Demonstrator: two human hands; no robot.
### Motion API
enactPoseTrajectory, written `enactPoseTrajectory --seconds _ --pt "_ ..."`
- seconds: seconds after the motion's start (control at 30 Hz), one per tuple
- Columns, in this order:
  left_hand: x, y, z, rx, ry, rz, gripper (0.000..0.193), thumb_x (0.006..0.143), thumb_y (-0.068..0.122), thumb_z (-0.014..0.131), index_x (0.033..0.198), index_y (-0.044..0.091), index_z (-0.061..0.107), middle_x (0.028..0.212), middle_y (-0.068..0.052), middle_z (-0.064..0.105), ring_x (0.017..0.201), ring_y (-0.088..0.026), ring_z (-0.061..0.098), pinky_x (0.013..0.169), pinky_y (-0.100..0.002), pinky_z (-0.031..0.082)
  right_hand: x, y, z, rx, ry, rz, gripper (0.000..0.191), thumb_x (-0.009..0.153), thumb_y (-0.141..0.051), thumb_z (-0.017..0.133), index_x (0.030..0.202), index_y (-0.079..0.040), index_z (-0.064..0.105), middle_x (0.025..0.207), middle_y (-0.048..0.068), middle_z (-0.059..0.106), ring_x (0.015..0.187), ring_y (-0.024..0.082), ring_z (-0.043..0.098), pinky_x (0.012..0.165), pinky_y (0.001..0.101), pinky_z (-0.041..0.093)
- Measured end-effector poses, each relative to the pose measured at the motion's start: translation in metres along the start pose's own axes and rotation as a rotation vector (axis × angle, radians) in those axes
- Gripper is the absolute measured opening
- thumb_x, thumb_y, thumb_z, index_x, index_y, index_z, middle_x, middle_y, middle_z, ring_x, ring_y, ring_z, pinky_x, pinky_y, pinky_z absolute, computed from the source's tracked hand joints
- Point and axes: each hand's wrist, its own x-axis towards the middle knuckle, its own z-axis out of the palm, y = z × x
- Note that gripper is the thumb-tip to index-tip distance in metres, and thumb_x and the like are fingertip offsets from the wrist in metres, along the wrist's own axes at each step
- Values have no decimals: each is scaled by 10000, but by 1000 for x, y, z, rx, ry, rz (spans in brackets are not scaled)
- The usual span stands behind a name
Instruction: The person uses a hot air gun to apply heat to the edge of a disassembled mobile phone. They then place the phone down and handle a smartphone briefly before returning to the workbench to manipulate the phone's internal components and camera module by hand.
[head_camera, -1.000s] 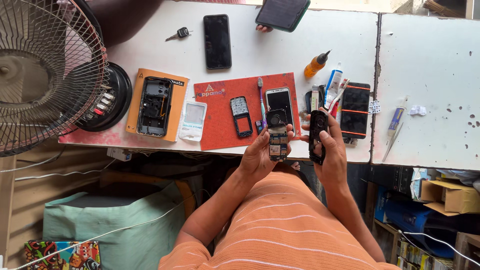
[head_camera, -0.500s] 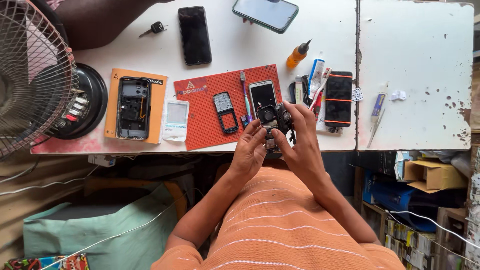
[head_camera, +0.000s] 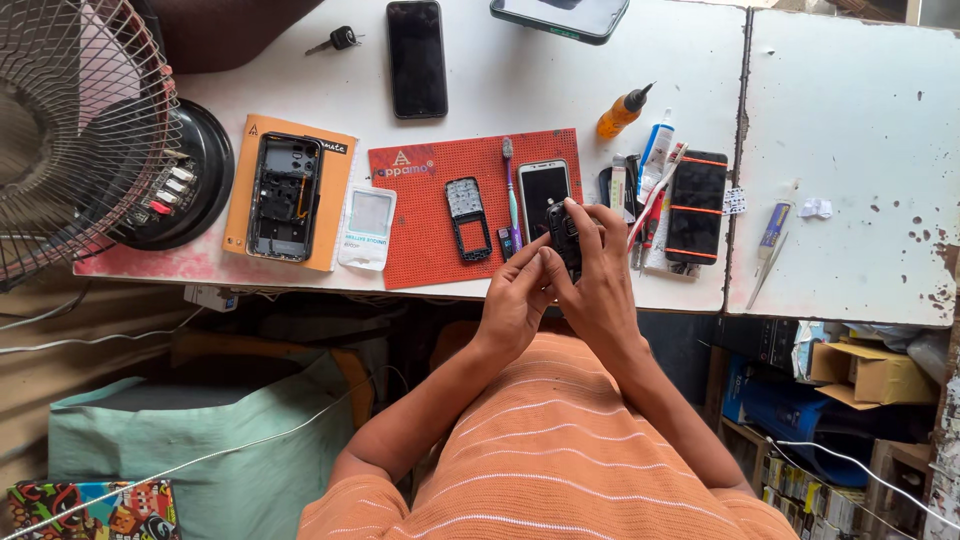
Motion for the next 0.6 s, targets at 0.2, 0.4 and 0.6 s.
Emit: enactPoseTrajectory --seconds 0.2,0.4,0.6 --pt "-7 7 9 123 -57 57 514 1135 185 416 1588 -46 350 1471 -114 508 1340 -201 537 1146 -371 468 0 8 7 250 -36 48 502 1098 -199 545 1562 -65 407 1508 188 443 1394 345 499 1133 458 446" --pt "-11 34 32 1249 -76 370 535 1080 200 566 1555 -13 447 1632 -197 366 1497 -311 429 1178 -404 440 1 13 18 1543 -79 485 568 1107 -393 425 1583 -93 352 1493 142 501 1334 264 527 1119 422 452" --pt "-19 44 44 1226 -4 393 553 974 182 655 1478 19 495 1554 -195 405 1234 -278 559 1024 -376 515 3 11 13 1789 8 419 671 1104 -548 379 1580 -76 359 1561 125 484 1358 264 512 1106 425 459"
